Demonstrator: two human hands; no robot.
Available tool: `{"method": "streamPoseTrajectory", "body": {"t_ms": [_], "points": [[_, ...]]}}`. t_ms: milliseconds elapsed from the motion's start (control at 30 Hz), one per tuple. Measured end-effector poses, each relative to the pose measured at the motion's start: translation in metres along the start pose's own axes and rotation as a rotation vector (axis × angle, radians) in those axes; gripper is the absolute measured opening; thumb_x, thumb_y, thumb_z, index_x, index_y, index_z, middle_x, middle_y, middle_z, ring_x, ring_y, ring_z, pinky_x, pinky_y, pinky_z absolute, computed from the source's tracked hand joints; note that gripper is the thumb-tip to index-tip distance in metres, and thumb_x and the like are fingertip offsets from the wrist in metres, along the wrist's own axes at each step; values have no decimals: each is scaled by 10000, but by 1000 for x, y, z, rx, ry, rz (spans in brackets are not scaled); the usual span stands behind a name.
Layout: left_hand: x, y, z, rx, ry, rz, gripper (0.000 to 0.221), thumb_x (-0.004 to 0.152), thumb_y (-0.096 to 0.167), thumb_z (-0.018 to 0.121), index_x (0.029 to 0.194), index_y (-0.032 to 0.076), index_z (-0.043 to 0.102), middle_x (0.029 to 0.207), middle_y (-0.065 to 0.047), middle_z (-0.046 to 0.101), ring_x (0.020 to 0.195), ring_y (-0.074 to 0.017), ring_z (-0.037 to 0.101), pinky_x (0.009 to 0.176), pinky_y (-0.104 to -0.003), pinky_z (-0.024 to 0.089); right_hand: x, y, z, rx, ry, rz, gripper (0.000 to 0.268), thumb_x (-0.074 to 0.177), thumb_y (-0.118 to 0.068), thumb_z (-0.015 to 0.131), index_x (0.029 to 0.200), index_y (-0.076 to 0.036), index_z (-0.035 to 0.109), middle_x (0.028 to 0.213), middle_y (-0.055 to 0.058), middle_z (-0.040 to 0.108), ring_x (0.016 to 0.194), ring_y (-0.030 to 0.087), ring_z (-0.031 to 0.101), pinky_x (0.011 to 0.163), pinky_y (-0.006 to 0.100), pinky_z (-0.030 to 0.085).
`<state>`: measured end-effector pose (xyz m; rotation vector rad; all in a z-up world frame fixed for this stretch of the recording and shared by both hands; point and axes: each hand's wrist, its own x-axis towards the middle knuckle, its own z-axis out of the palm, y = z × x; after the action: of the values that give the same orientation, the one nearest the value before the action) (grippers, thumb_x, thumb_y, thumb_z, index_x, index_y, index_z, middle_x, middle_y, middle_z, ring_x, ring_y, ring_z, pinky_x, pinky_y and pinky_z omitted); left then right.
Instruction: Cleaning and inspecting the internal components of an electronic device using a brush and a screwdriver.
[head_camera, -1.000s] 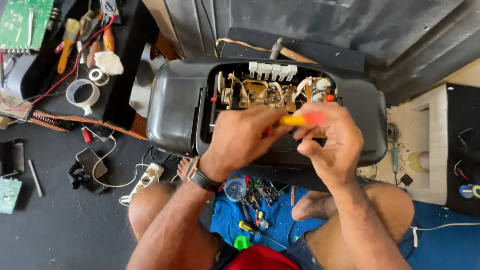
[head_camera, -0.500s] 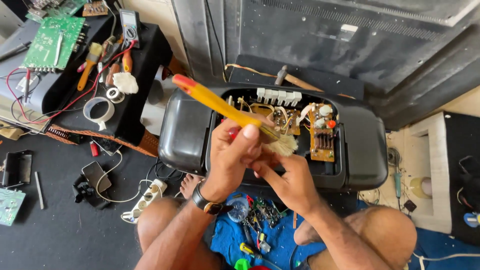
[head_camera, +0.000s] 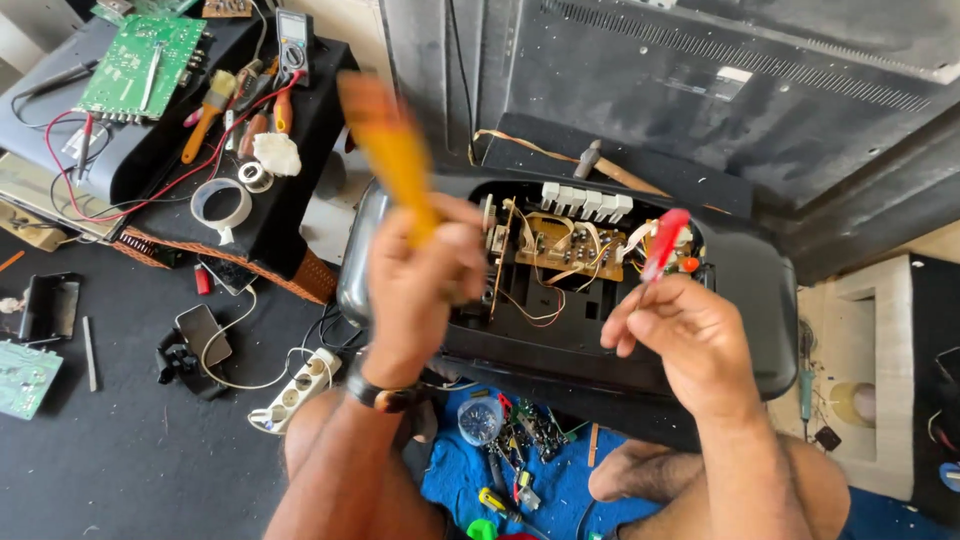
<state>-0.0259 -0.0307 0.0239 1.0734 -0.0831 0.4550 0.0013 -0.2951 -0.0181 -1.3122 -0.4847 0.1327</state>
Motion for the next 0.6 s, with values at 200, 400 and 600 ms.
{"method": "streamPoseTrajectory", "body": {"t_ms": [200, 400, 600], "points": [[-15, -12, 43, 483, -421, 170, 193, 890, 124, 788, 1081, 96, 775, 1033, -137, 762, 852, -326, 753, 762, -405, 570, -2, 14, 21, -237, 38, 23, 90, 883, 20, 735, 967, 50, 719, 728, 183, 745, 669, 223, 750, 582, 330, 626], [-9, -3, 31, 673, -296, 157, 176, 854, 101, 812, 1030, 107, 803, 656, -103, 650, 605, -133, 593, 550, -332, 478, 9, -25, 43, -726, -18, -60, 181, 893, -260, 777, 1002, -121, 816, 829, 121, 803, 690, 221, 767, 598, 321, 587], [10, 12, 12, 687, -546, -8, 51, 871, 66, 769, 907, 59, 804, 556, -80, 622, 575, -119, 499, 514, -289, 407, 33, -24, 35, -383, -49, -48, 469, 992, -317, 619, 1359, -26, 593, 948, 187, 750, 709, 244, 740, 594, 357, 616]]}}
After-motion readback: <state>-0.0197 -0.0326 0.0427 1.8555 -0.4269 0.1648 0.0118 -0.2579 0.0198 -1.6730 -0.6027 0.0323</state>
